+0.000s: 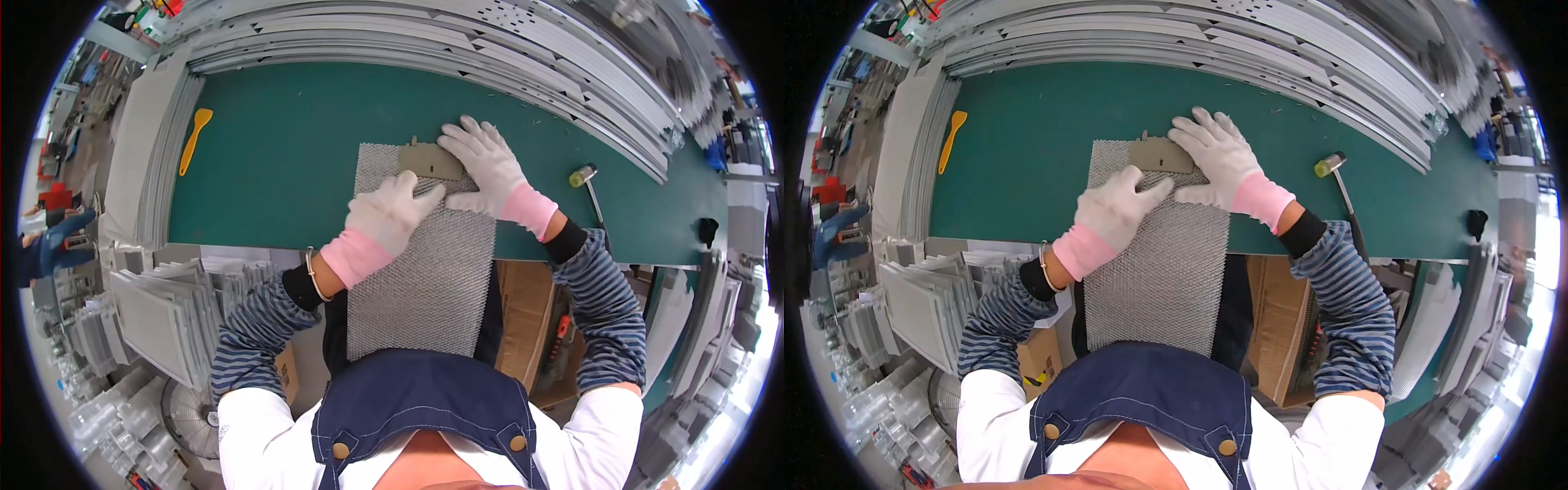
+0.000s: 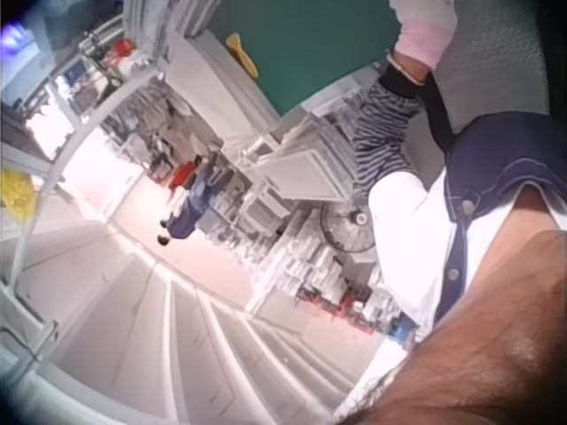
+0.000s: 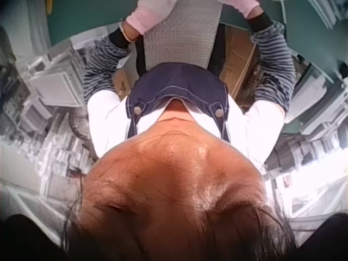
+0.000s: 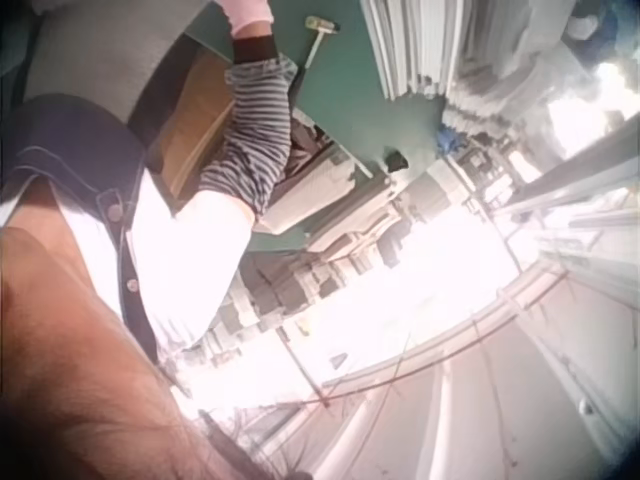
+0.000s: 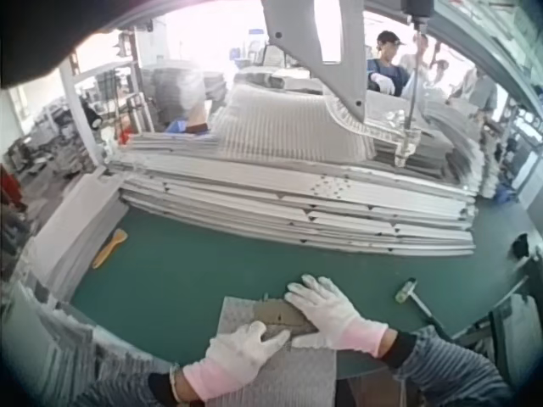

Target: Assemble metal mesh filters by attaching frames and hardware at a factory workbench.

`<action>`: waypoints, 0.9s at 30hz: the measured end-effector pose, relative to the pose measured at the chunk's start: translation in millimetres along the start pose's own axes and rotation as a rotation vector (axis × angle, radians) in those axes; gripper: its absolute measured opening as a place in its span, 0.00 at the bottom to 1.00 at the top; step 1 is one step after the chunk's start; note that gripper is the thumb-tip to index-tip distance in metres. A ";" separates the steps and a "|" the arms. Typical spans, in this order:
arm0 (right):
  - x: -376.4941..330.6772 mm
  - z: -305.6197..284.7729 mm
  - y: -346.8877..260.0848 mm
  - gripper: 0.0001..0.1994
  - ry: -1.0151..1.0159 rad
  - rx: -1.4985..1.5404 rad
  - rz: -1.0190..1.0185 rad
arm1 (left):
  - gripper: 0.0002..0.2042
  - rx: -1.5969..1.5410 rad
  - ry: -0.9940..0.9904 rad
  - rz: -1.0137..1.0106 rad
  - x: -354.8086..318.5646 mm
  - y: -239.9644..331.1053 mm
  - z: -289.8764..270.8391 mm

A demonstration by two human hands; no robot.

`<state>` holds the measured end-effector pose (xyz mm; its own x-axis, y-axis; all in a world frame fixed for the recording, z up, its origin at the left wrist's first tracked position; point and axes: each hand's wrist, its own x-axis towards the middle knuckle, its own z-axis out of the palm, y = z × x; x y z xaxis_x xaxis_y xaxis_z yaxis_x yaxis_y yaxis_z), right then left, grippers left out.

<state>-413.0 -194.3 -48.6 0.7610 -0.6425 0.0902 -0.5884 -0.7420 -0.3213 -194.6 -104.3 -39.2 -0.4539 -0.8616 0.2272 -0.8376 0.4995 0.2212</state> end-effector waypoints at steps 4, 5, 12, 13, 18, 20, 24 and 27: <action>-1.4 0.8 3.1 0.42 0.002 0.003 0.001 | 0.23 0.073 -0.018 -0.062 -9.8 -16.3 -12.9; -1.5 0.3 3.8 0.42 -0.002 0.004 -0.010 | 0.23 0.093 -0.026 -0.092 -15.5 -23.5 -13.9; 2.0 -4.0 7.1 0.40 -0.011 0.046 -0.003 | 0.18 -0.006 0.228 -0.130 -45.6 -81.1 -25.6; 3.9 -7.0 5.9 0.37 0.013 0.023 -0.018 | 0.18 -0.015 0.321 -0.188 -50.0 -93.4 -28.8; 35.8 -52.6 -0.5 0.18 -0.185 0.470 0.159 | 0.32 0.343 0.415 -0.076 7.9 -96.7 -81.3; 55.6 -82.4 -10.8 0.16 -0.368 0.502 0.235 | 0.29 -0.063 0.072 0.190 42.5 -85.6 -74.4; 80.4 -82.7 -20.2 0.18 -0.509 0.482 0.213 | 0.11 -0.497 -0.535 -0.015 83.2 -67.2 -77.9; 79.0 -76.8 -35.4 0.16 -0.740 0.681 0.311 | 0.11 -0.595 -0.479 -0.028 76.3 -69.3 -88.7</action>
<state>-353.0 -233.5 42.3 0.7153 -0.3383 -0.6115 -0.6829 -0.1525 -0.7144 -144.2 -196.7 47.0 -0.6309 -0.7516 -0.1923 -0.6073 0.3242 0.7253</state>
